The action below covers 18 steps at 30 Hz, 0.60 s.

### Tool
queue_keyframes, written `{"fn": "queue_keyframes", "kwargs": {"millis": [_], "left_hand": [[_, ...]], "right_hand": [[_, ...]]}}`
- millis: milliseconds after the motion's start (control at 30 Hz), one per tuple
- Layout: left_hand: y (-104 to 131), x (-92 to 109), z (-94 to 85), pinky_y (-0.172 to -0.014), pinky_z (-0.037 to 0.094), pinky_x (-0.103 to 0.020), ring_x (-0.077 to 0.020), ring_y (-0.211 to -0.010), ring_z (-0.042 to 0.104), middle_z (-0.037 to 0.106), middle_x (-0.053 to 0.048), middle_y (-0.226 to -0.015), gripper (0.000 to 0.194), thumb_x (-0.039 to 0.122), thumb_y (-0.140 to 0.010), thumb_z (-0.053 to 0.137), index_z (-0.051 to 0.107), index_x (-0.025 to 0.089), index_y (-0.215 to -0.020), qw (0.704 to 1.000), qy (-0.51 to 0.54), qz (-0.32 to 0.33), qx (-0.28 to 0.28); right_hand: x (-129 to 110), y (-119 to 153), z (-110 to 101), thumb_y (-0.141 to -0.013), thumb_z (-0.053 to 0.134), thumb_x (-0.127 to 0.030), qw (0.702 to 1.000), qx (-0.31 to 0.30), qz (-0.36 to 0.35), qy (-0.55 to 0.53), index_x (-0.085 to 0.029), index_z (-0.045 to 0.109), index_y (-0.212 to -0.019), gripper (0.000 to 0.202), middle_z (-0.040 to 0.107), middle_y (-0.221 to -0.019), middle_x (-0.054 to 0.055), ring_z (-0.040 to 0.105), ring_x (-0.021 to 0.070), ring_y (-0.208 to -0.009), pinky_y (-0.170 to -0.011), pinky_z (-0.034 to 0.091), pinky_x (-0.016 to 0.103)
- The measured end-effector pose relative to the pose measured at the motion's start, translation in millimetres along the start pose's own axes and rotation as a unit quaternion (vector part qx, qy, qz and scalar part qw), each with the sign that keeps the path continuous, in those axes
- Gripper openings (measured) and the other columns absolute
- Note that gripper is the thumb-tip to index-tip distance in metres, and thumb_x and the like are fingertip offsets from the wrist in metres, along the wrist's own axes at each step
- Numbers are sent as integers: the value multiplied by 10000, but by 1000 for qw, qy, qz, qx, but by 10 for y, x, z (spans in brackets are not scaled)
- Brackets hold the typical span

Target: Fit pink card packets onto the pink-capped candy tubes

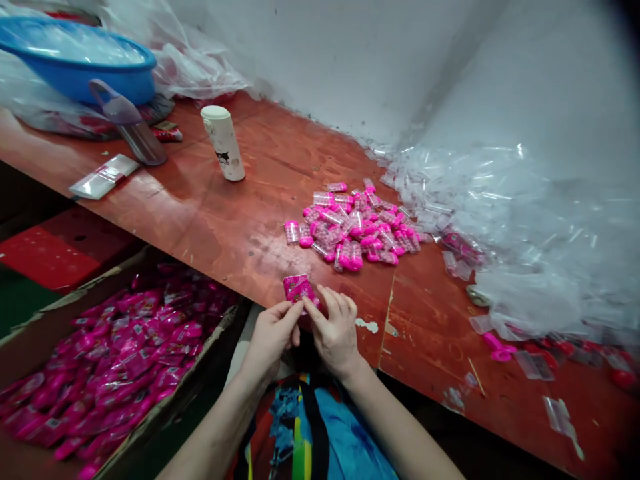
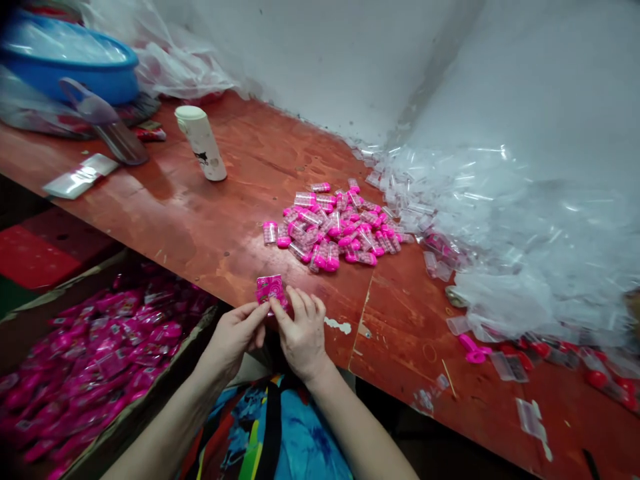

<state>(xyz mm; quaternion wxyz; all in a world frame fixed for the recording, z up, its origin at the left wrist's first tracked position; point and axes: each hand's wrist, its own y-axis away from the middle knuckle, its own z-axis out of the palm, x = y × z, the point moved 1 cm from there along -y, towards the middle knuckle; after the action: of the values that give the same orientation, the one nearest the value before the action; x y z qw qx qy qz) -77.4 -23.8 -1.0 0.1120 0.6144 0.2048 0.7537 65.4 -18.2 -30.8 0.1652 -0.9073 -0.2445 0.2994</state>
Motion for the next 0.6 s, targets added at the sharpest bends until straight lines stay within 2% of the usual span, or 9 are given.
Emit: {"fn": "queue_keyframes", "kwargs": {"millis": [67,100,200,267,333,400,467,600], "left_hand": [[-36,-5,57,-391,202,-188,-58,-351,329,461,41,-377,375,483,-734,705,595,159,-580,1000,13,10,6],[-49,-10,82,-396,201,-187,-57,-361,329,467,40,-388,374,475,-731,710,591,158,-571,1000,17,14,9],[-79,-28,166,-403,212,-190,-61,-383,343,484,31,-414,356,457,-724,721,616,149,-579,999,33,15,-3],[-97,-45,222,-406,230,-190,-60,-397,357,494,23,-429,350,436,-708,740,620,142,-562,999,49,13,-5],[-116,-68,266,-405,245,-188,-57,-404,367,499,15,-434,359,417,-689,760,607,137,-524,998,59,7,1],[-136,-86,295,-401,260,-186,-57,-404,378,498,11,-431,370,412,-672,775,599,134,-503,998,67,-2,4],[-152,-85,310,-396,270,-185,-57,-397,387,503,8,-430,370,414,-659,785,599,133,-505,997,75,-17,-2],[-150,1,314,-387,261,-181,-53,-378,375,505,10,-424,367,432,-677,767,604,132,-542,993,97,-57,-25]], "right_hand": [[13,-12,-59,-931,434,-165,991,18,71,-115,-267,519,-1327,418,472,-1383,121,441,267,-1271,-1038,351,501],[24,-32,-78,-933,433,-188,974,25,123,-189,-254,511,-1320,400,501,-1342,117,482,250,-1229,-1011,396,467],[57,-128,-91,-902,532,-278,889,33,261,-375,-224,505,-1249,353,610,-1117,74,595,196,-1015,-887,488,358],[68,-193,-77,-870,592,-302,845,22,305,-440,-215,507,-1190,342,636,-947,26,614,162,-860,-802,497,306],[73,-229,-62,-889,567,-311,825,16,315,-469,-208,504,-1157,294,621,-812,-11,599,137,-740,-722,484,269],[80,-231,-50,-928,504,-320,830,20,310,-462,-202,498,-1159,260,604,-740,-25,581,127,-670,-661,467,251],[95,-216,-45,-954,448,-313,858,24,295,-420,-196,492,-1181,259,617,-735,-16,582,131,-658,-648,464,254],[130,-203,-66,-964,415,-275,923,16,238,-303,-205,507,-1208,270,675,-949,52,625,164,-779,-722,484,298]]}}
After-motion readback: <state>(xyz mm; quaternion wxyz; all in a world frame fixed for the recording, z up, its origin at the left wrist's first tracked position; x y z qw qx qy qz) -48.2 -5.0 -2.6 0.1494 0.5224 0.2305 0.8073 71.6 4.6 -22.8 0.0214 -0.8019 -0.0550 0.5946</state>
